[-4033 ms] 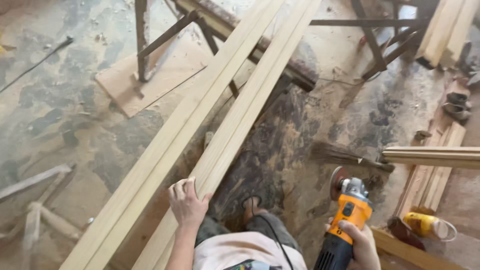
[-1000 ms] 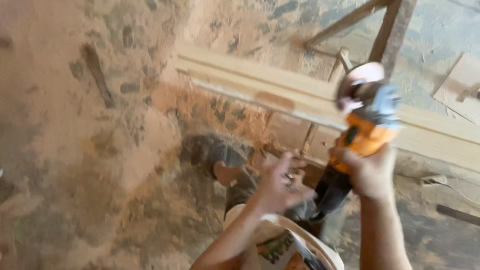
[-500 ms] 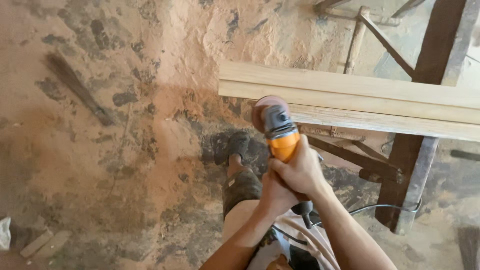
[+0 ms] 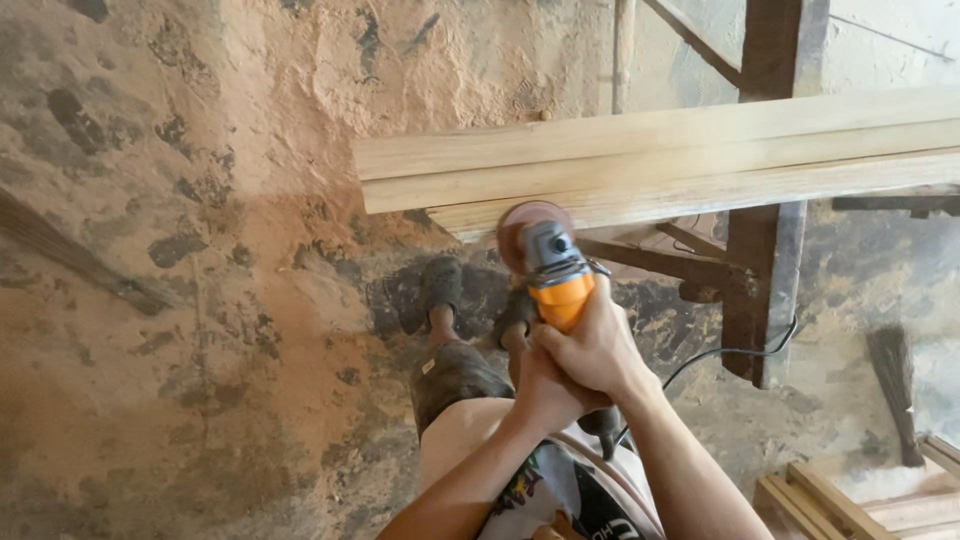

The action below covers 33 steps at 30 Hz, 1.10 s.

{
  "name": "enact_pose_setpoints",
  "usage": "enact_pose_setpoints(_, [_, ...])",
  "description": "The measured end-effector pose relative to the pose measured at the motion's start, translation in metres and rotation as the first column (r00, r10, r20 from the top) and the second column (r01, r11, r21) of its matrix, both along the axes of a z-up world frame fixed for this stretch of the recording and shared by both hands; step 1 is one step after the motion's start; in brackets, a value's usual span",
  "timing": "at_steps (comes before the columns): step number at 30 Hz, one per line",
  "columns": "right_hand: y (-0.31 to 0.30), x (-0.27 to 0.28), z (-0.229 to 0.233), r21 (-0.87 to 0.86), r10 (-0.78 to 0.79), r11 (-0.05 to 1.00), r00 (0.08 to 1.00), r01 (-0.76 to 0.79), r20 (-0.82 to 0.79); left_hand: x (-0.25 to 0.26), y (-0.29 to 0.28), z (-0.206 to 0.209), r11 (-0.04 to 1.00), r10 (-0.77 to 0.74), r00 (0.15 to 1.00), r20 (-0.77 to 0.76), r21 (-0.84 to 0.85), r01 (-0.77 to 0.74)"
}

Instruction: The person uses an angle grinder with a sanding disc to smooth the surface of wooden planks resting on sawhorses. They move the tool back and forth along the length of the wood, generating sawdust.

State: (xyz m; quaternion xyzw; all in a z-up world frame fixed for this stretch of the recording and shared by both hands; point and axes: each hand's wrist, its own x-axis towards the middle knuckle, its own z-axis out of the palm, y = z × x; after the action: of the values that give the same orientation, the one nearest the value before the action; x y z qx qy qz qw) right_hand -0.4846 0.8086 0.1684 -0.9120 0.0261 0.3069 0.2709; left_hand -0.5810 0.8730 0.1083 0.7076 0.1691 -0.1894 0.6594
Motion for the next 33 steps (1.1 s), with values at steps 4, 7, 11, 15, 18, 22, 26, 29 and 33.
enact_pose_setpoints(4, [-0.026, 0.002, -0.004, -0.026, -0.13, 0.991, 0.988, 0.133, 0.086, 0.025, -0.012, 0.002, 0.966, -0.249, 0.969, 0.006, 0.082, 0.247])
enact_pose_setpoints(7, [-0.039, 0.003, -0.002, 0.043, -0.223, 0.975, 0.959, 0.219, 0.173, 0.037, -0.02, 0.001, 0.94, -0.333, 0.942, -0.03, 0.062, 0.335])
enact_pose_setpoints(11, [-0.015, -0.002, -0.002, 0.053, -0.208, 0.978, 0.963, 0.202, 0.174, 0.023, 0.002, -0.003, 0.974, -0.224, 0.974, 0.002, 0.029, 0.224])
enact_pose_setpoints(15, [0.044, -0.013, -0.009, 0.096, -0.04, 0.995, 0.999, 0.04, -0.004, -0.012, 0.046, -0.013, 1.0, -0.014, 1.0, 0.007, -0.018, 0.014])
enact_pose_setpoints(18, [0.072, -0.012, -0.008, 0.118, 0.082, 0.99, 0.994, -0.073, -0.073, -0.024, 0.063, -0.016, 0.991, 0.106, 0.994, -0.015, -0.082, -0.107])
enact_pose_setpoints(22, [0.059, -0.006, 0.004, 0.04, -0.024, 0.999, 0.995, 0.028, -0.093, -0.011, 0.052, -0.009, 0.994, 0.017, 1.0, 0.016, -0.107, -0.015])
enact_pose_setpoints(26, [0.018, -0.012, 0.009, 0.004, -0.223, 0.975, 0.973, 0.223, 0.06, 0.005, 0.026, 0.001, 0.982, -0.153, 0.986, 0.062, -0.102, 0.159])
enact_pose_setpoints(29, [0.018, -0.012, 0.012, 0.051, -0.198, 0.98, 0.963, 0.192, 0.185, 0.008, 0.028, 0.003, 0.981, -0.143, 0.986, 0.086, -0.117, 0.152])
enact_pose_setpoints(33, [0.064, -0.005, 0.011, 0.074, -0.129, 0.988, 0.984, 0.138, -0.122, -0.009, 0.062, -0.003, 0.979, 0.069, 0.992, 0.103, -0.197, -0.047])
